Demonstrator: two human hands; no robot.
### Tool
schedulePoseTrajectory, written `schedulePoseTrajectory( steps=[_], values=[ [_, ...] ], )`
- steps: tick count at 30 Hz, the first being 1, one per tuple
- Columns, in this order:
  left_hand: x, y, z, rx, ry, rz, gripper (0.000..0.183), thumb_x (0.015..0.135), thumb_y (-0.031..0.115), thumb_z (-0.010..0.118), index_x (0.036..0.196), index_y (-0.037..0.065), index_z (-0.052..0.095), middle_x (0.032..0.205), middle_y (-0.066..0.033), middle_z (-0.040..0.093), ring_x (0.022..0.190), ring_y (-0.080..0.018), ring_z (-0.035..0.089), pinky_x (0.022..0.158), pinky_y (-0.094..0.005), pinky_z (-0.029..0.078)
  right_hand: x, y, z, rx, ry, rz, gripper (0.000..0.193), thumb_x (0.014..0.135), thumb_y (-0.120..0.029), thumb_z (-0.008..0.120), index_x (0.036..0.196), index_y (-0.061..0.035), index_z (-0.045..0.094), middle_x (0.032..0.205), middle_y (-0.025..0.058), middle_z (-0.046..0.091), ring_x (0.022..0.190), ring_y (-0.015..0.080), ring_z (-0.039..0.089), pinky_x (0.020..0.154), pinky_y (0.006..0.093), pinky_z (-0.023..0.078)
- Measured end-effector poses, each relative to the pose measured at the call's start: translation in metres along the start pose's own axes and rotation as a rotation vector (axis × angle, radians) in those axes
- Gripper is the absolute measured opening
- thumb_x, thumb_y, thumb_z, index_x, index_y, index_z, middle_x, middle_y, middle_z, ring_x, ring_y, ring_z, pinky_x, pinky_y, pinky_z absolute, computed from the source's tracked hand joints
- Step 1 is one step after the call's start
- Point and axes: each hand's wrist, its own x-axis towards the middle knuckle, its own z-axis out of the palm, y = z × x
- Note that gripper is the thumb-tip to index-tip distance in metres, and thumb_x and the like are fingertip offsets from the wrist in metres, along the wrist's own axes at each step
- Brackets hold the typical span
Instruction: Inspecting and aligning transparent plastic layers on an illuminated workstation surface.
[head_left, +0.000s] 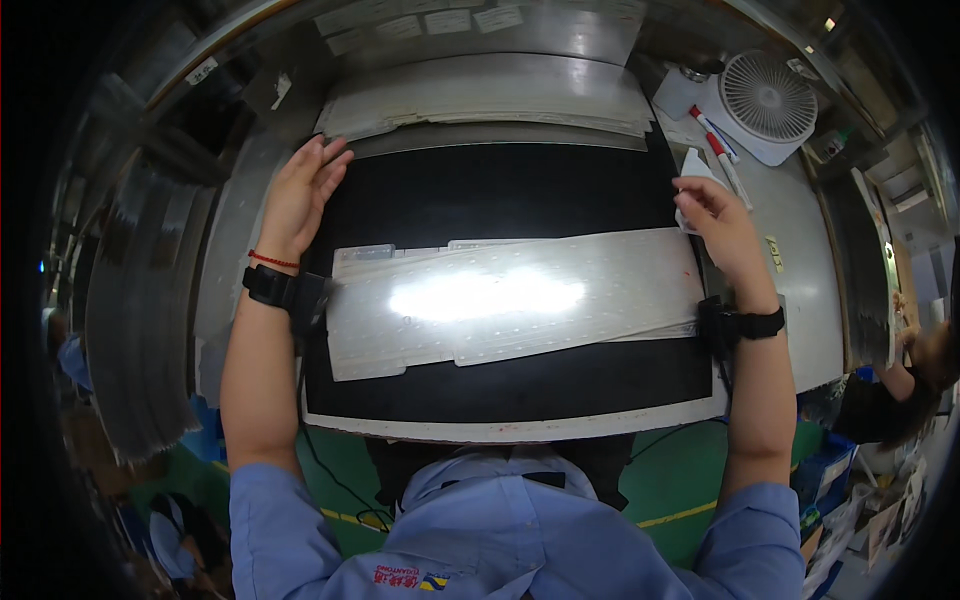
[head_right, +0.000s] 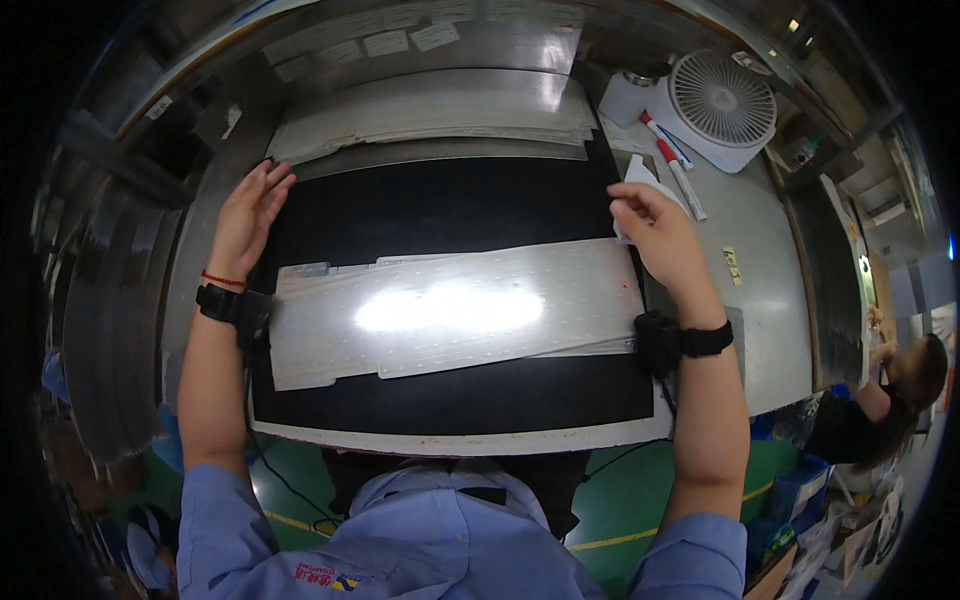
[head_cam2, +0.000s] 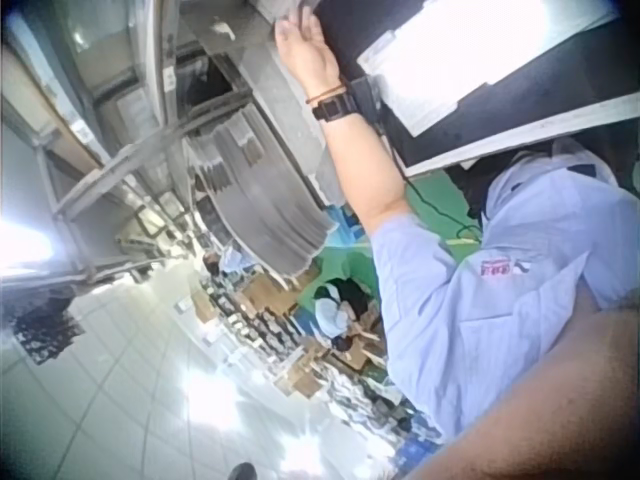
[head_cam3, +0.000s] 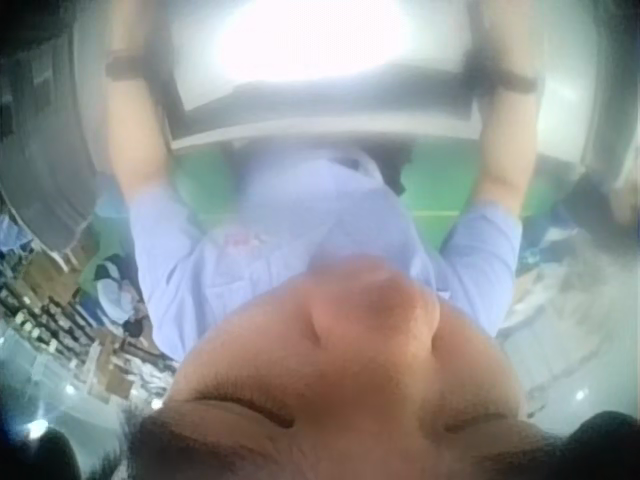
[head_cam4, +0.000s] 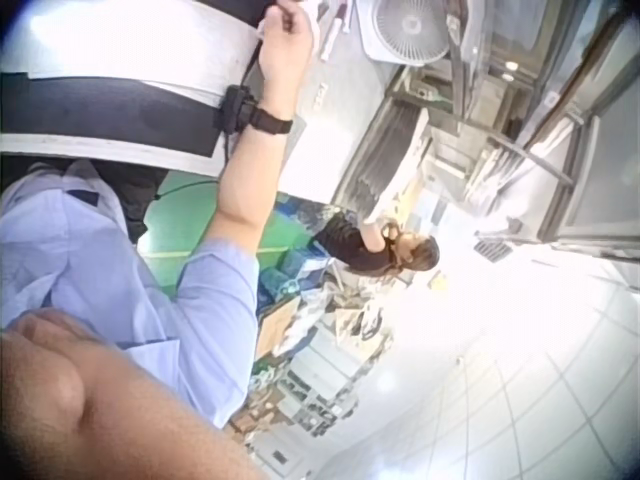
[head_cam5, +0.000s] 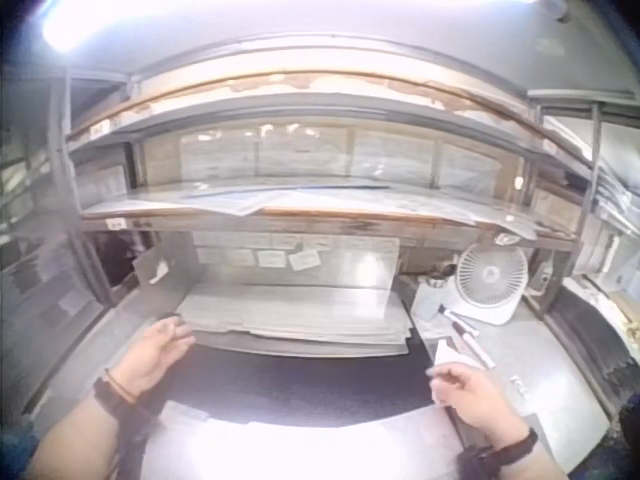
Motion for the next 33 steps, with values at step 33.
schedulePoseTrajectory(
  steps=[33],
  values=[
    [-0.021, 0.012, 0.006, 0.773, -0.478, -0.046, 0.016, 0.09, 0.015, 0.069, 0.097, 0.0, 0.07, 0.084, -0.0028, 0.069, 0.073, -0.0082, 0.06, 0.07, -0.022, 0.049, -0.001, -0.007, 0.004, 0.095, 0.032, 0.101, 0.008, 0.097, -0.013, 0.058, 0.098, -0.0056, 0.062, 0.086, -0.0057, 0.058, 0.077, 0.0025, 0.05, 0.07, 0.018, 0.039]
  ],
)
